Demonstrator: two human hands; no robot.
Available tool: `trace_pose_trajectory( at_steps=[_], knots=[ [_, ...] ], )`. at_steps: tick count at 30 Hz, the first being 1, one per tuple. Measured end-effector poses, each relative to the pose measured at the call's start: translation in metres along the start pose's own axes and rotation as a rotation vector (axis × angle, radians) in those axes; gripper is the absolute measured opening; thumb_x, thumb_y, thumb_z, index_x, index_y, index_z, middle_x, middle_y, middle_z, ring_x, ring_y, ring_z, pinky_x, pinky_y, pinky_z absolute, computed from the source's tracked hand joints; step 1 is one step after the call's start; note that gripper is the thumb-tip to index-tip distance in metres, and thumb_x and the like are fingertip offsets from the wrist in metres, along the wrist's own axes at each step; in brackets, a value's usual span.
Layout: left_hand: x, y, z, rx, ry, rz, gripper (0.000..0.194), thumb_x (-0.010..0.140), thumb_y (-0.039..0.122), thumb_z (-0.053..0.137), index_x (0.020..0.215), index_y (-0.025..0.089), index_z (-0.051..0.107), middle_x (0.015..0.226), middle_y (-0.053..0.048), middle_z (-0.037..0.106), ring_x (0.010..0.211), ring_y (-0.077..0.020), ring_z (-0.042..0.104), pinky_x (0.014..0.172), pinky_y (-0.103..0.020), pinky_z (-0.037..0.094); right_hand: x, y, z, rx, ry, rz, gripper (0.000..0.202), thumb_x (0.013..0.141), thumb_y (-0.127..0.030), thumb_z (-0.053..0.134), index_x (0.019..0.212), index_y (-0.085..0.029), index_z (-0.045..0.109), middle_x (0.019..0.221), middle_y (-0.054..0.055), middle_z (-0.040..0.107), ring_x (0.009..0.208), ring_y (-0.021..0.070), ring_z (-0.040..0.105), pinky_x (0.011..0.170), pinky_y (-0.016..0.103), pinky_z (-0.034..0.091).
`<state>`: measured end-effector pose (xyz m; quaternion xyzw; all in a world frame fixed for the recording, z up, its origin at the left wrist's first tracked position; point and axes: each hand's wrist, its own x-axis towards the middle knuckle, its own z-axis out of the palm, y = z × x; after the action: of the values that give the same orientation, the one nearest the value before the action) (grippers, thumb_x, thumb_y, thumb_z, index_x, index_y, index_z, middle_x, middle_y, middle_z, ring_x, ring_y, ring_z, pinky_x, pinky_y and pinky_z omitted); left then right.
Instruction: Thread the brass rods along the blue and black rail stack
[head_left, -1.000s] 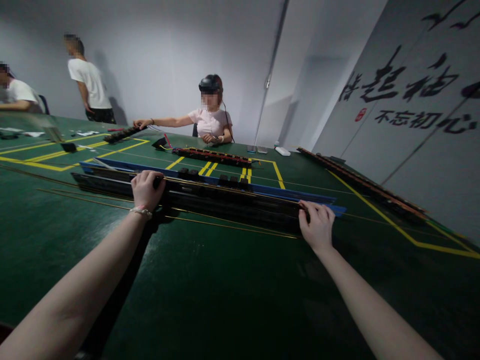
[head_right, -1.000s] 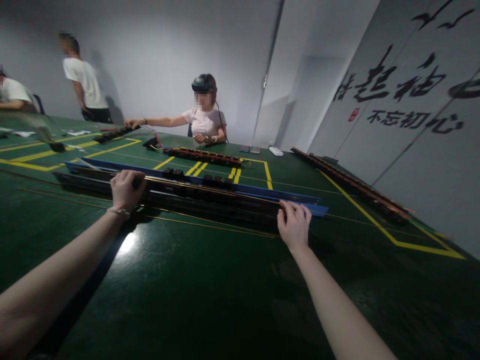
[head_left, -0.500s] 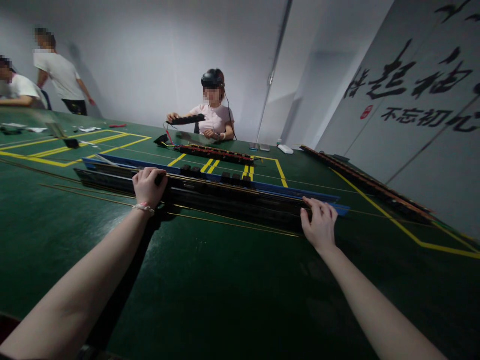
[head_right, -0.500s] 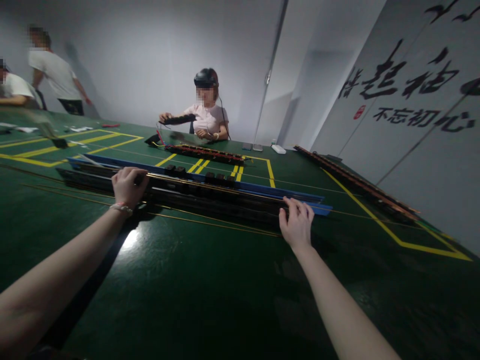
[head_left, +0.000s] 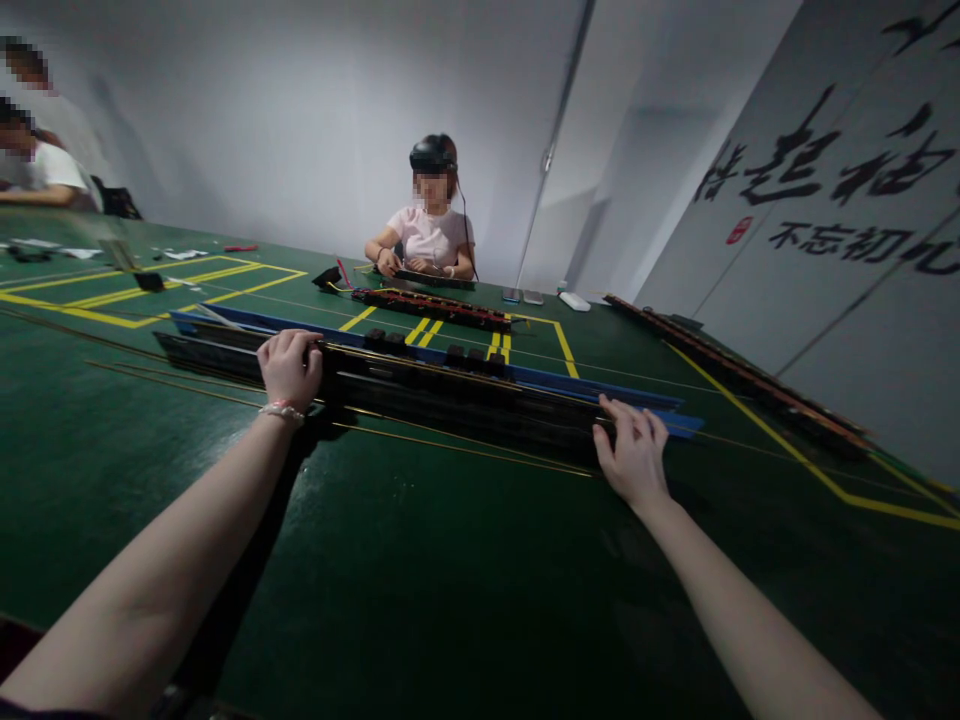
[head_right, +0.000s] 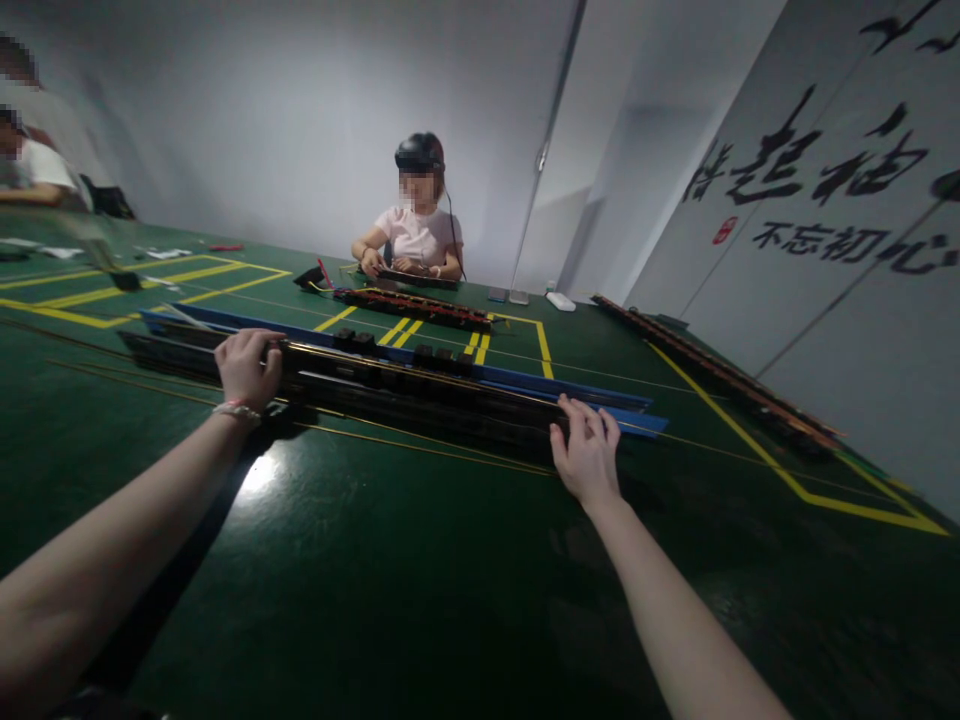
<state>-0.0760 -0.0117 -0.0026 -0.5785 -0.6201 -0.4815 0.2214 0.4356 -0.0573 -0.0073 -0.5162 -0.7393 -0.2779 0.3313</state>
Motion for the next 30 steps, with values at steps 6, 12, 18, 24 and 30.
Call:
trace_pose_trajectory(
  at_steps=[6, 12, 18, 24, 30],
  knots=[
    [0.001, -0.014, -0.001, -0.010, 0.020, -0.054, 0.026, 0.089, 0.031, 0.040, 0.097, 0.023, 0.064, 0.105, -0.008, 0.062, 0.104, -0.0264, 0.052, 0.096, -0.045, 0.032, 0.000, -0.004, -0.001, 0.012, -0.048, -0.018, 0.040, 0.091, -0.029, 0.038, 0.128, -0.019, 0.050, 0.120, 0.013, 0.062, 0.117, 0.0255, 0.052, 0.107, 0.050, 0.025],
    [0.001, -0.013, 0.000, 0.008, 0.021, -0.063, 0.024, 0.089, 0.033, 0.042, 0.095, 0.023, 0.063, 0.104, -0.007, 0.062, 0.104, -0.0268, 0.052, 0.096, -0.045, 0.031, 0.001, -0.001, 0.000, -0.010, 0.019, 0.049, 0.035, 0.092, -0.031, 0.038, 0.116, -0.018, 0.060, 0.108, 0.012, 0.066, 0.110, 0.0241, 0.055, 0.106, 0.049, 0.024],
    [0.001, -0.012, 0.000, 0.018, 0.013, -0.075, 0.023, 0.087, 0.032, 0.043, 0.095, 0.023, 0.063, 0.103, -0.008, 0.062, 0.104, -0.0282, 0.051, 0.094, -0.046, 0.033, -0.001, 0.011, 0.003, -0.040, 0.139, 0.221, 0.034, 0.091, -0.031, 0.038, 0.102, -0.018, 0.068, 0.088, 0.009, 0.068, 0.094, 0.0237, 0.058, 0.101, 0.049, 0.028],
    [0.002, -0.016, 0.000, 0.019, 0.060, -0.099, 0.022, 0.086, 0.030, 0.044, 0.092, 0.024, 0.064, 0.106, -0.007, 0.062, 0.109, -0.0281, 0.051, 0.100, -0.048, 0.030, -0.001, 0.012, 0.003, -0.031, 0.146, 0.210, 0.033, 0.091, -0.033, 0.039, 0.098, -0.019, 0.068, 0.087, 0.008, 0.067, 0.092, 0.0235, 0.058, 0.100, 0.047, 0.029],
    [0.002, -0.018, 0.000, -0.024, 0.039, -0.133, 0.024, 0.085, 0.029, 0.043, 0.093, 0.023, 0.065, 0.100, -0.008, 0.063, 0.109, -0.0288, 0.050, 0.100, -0.050, 0.028, 0.000, 0.008, 0.001, -0.031, 0.134, 0.161, 0.031, 0.091, -0.031, 0.040, 0.103, -0.018, 0.065, 0.094, 0.010, 0.067, 0.096, 0.0231, 0.058, 0.100, 0.046, 0.031]
  ],
)
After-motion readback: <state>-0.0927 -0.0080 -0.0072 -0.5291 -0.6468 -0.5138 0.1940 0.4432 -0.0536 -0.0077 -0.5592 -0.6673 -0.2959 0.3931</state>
